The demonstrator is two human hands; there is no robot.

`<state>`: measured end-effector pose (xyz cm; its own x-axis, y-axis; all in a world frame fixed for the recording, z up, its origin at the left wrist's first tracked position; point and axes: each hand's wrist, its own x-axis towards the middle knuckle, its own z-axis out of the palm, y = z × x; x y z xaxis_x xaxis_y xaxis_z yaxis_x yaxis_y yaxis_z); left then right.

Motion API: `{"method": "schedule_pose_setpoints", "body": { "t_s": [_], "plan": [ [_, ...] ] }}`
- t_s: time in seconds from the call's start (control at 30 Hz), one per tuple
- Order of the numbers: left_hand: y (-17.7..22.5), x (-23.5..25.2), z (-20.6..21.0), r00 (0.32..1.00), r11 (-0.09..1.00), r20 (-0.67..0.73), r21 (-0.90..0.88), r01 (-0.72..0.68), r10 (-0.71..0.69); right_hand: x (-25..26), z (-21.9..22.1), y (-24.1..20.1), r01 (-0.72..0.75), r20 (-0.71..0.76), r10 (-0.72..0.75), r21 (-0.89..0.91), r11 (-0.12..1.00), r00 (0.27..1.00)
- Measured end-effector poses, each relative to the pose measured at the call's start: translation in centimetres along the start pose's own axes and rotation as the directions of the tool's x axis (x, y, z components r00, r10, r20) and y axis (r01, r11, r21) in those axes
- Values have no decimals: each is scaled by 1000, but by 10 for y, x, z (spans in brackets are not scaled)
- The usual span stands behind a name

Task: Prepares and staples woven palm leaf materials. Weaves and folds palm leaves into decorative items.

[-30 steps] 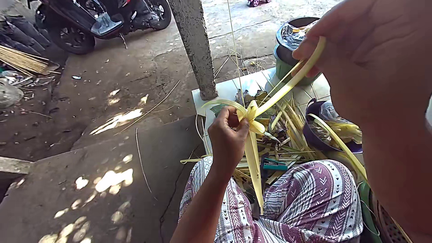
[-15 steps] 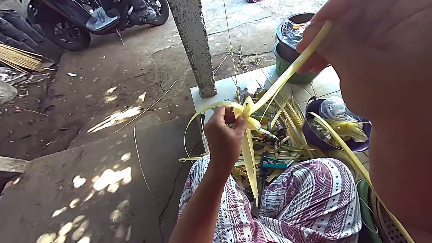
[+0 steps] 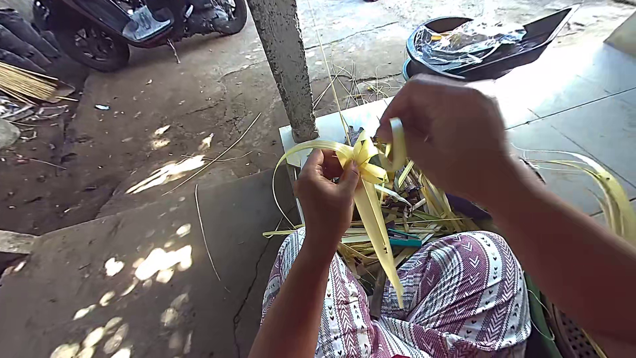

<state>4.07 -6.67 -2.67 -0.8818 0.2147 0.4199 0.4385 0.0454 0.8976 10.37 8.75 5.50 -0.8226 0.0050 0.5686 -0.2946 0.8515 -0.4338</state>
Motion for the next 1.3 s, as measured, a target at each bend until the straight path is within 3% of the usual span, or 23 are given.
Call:
{"method": "schedule_pose_setpoints", "body": {
  "t_s": [0.13, 0.23, 0.3, 0.4, 0.6, 0.73, 0.83, 0.93, 1.07, 1.17, 1.3],
  "plan": [
    [2, 6, -5, 999, 990, -25, -133, 37, -41, -15, -4, 27, -211, 289, 140, 234, 949, 947],
    [1, 7, -8, 997, 974, -27, -220, 59, -67, -41, 11, 44, -338, 376, 201, 346, 875, 905],
    [0, 8, -6, 996, 960, -20, -269, 79, -87, -54, 32, 45, -408, 374, 245, 459, 789, 894],
    [0, 6, -1, 994, 948, 3, -301, 104, -108, -61, 55, 48, -388, 280, 269, 630, 673, 922],
    [2, 7, -3, 987, 928, 11, -338, 154, -160, -72, 64, 55, -324, 206, 251, 578, 749, 946],
    [2, 6, 2, 987, 927, 24, -340, 159, -160, -74, 66, 58, -330, 263, 201, 692, 642, 944],
    [2, 4, 6, 987, 926, 51, -341, 159, -151, -72, 69, 57, -267, 205, 172, 752, 602, 964],
    [2, 5, 5, 986, 916, 38, -367, 165, -162, -74, 69, 55, -258, 166, 198, 669, 697, 966],
    [4, 11, 0, 988, 907, -21, -399, 133, -154, -94, 74, 64, -340, 244, 264, 361, 868, 933],
    [6, 18, -8, 988, 926, -107, -373, 65, -113, -129, 80, 82, -492, 421, 383, 188, 850, 822],
    [2, 25, -18, 989, 955, -146, -293, -43, -1, -168, 87, 93, -692, 556, 556, 50, 720, 618]
  ]
}}
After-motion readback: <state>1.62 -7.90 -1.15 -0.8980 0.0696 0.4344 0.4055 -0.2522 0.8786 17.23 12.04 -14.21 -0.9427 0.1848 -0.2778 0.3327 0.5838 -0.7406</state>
